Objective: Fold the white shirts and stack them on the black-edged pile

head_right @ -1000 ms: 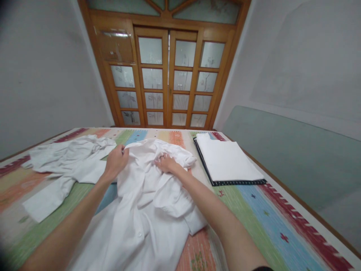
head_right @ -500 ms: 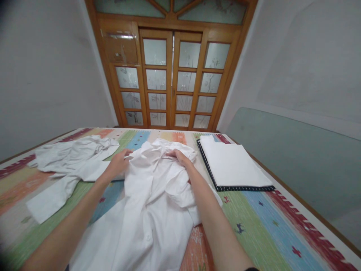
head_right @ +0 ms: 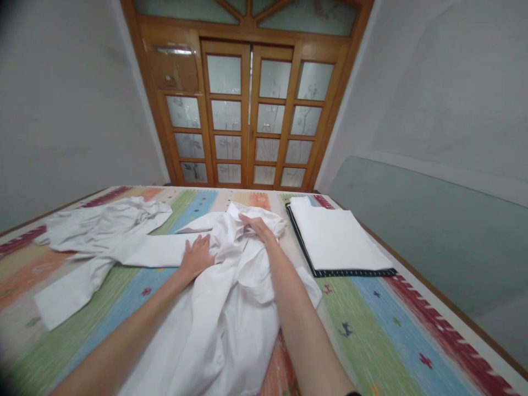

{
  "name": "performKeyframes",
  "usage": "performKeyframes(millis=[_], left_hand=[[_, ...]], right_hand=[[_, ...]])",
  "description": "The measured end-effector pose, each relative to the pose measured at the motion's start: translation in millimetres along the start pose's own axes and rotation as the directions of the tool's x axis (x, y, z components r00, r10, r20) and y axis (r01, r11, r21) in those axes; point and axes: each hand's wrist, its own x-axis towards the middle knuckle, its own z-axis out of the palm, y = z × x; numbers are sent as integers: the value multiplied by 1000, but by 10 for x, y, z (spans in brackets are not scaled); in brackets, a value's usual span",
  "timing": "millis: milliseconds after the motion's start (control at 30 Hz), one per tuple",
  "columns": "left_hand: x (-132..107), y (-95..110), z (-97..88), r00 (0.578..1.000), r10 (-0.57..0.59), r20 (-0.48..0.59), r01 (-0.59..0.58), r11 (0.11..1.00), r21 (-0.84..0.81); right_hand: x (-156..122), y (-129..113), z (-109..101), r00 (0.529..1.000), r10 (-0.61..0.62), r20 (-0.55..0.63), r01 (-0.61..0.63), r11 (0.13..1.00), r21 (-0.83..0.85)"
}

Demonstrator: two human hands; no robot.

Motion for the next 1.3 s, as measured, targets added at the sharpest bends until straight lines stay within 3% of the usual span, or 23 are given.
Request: performKeyframes(millis=[167,433,533,667,833,933,1100,1300], left_hand=[[-30,45,36,997,7,-81,-7,1000,7],[59,-172,-18,980,115,-163,-130,988,-84],[75,-316,-112,997,0,-83,-10,993,-118],[101,-621,-141,989,-144,-27,145,989,11],[141,-976,-90,978,-186,-96,190,981,38],[176,-1051,-106,957,-222,-185,233,972,37],[230,-1112,-187,946,-219,-240,243,967,79],[222,-1420,-341,858,-419,-297,462,883,88]], right_hand=[[45,73,75,1000,-7,-10,7,1000,23],[23,155,127,997,-58,-51,60,997,46],[1,149,154,997,-60,-45,59,998,-24],[-7,122,157,997,-54,-47,42,973,-227],[5,80,168,995,-60,-84,24,926,-377],[-1,86,207,989,-127,-70,77,868,-490],[-56,117,293,969,-243,-46,148,720,-678],[-102,127,308,975,-223,-19,144,691,-708]])
